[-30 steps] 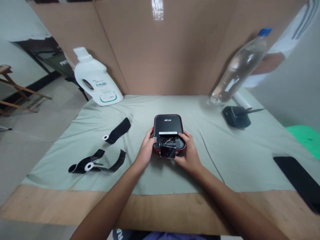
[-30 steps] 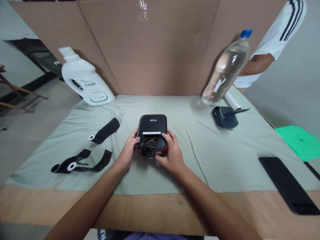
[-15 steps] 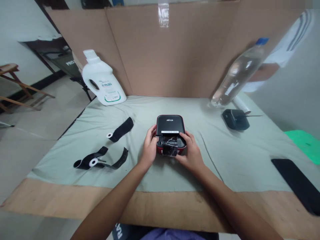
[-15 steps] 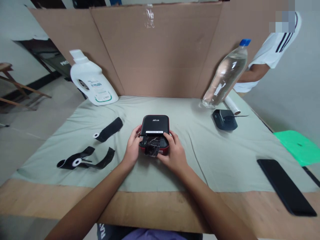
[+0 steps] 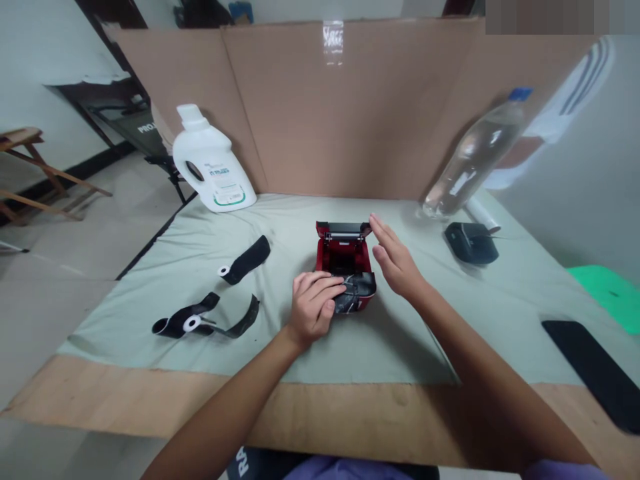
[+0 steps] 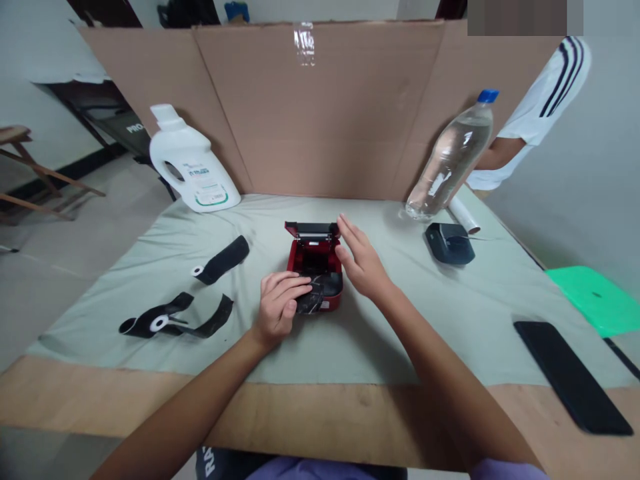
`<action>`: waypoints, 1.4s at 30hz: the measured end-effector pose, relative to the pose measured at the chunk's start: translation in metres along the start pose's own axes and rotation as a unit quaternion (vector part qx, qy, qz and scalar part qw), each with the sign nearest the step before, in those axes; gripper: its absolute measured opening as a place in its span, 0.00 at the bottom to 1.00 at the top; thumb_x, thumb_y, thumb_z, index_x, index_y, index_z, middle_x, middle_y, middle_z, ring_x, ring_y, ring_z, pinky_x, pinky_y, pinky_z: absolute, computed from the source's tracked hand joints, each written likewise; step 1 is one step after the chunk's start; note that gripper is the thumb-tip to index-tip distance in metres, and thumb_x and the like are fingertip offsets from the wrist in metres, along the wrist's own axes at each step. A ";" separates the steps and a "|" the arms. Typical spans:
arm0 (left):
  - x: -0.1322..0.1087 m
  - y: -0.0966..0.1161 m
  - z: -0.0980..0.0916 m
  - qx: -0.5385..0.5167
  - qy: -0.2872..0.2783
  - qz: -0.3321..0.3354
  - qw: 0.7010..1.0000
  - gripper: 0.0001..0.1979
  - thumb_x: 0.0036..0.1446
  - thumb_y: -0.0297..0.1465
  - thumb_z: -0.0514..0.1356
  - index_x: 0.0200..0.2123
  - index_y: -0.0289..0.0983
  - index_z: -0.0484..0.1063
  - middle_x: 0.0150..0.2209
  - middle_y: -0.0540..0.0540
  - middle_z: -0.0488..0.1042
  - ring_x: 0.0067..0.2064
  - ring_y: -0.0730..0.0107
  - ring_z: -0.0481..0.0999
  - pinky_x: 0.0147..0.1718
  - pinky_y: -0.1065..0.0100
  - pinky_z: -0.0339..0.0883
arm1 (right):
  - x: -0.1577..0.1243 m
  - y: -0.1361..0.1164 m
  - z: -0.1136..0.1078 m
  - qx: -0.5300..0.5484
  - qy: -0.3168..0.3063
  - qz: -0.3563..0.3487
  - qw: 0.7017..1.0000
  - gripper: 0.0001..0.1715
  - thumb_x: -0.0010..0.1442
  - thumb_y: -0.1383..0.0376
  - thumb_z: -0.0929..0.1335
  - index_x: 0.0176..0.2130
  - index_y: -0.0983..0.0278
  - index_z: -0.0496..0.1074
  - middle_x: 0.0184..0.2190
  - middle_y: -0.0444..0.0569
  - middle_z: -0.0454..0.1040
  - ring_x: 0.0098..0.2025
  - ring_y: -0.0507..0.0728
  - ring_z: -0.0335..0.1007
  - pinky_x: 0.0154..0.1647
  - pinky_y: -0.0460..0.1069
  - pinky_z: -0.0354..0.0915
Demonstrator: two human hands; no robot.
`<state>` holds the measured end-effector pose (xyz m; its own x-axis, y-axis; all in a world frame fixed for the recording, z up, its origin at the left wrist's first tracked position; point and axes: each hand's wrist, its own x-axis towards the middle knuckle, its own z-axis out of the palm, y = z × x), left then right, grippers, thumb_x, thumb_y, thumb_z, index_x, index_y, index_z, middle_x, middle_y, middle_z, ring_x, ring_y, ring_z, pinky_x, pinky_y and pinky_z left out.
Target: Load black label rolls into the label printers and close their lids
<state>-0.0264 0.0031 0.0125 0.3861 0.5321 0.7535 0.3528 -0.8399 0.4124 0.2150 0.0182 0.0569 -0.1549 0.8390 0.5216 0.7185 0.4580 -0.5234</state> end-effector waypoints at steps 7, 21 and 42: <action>-0.002 -0.001 0.000 -0.021 0.000 -0.005 1.000 0.19 0.68 0.32 0.48 0.48 0.41 0.80 0.49 0.45 0.83 0.54 0.56 0.74 0.55 0.52 0.59 | 0.024 -0.025 0.007 -0.100 -0.058 -0.006 0.993 0.16 0.68 0.64 0.63 0.46 0.62 0.79 0.45 0.56 0.81 0.49 0.63 0.76 0.51 0.56 0.71; -0.008 -0.004 0.000 -0.083 0.050 -0.056 0.994 0.20 0.66 0.34 0.51 0.58 0.39 0.72 0.55 0.36 0.75 0.57 0.52 0.71 0.59 0.49 0.61 | 0.086 -0.045 0.028 -0.226 -0.452 0.040 0.862 0.12 0.60 0.70 0.66 0.43 0.66 0.77 0.40 0.57 0.81 0.38 0.60 0.77 0.33 0.50 0.65; -0.001 -0.026 0.028 -0.418 0.168 -0.483 0.751 0.16 0.70 0.43 0.47 0.46 0.43 0.69 0.41 0.44 0.75 0.43 0.61 0.75 0.46 0.60 0.69 | 0.201 -0.201 0.153 0.241 -0.280 0.137 0.919 0.13 0.61 0.64 0.68 0.47 0.63 0.71 0.35 0.48 0.77 0.32 0.54 0.71 0.33 0.49 0.66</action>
<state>-0.0119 0.0271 -0.0127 0.0085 0.9972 -0.0747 -0.3828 0.0723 0.9210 -0.0641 0.1398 0.1639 -0.4347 0.9000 -0.0333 0.4192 0.1694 -0.8920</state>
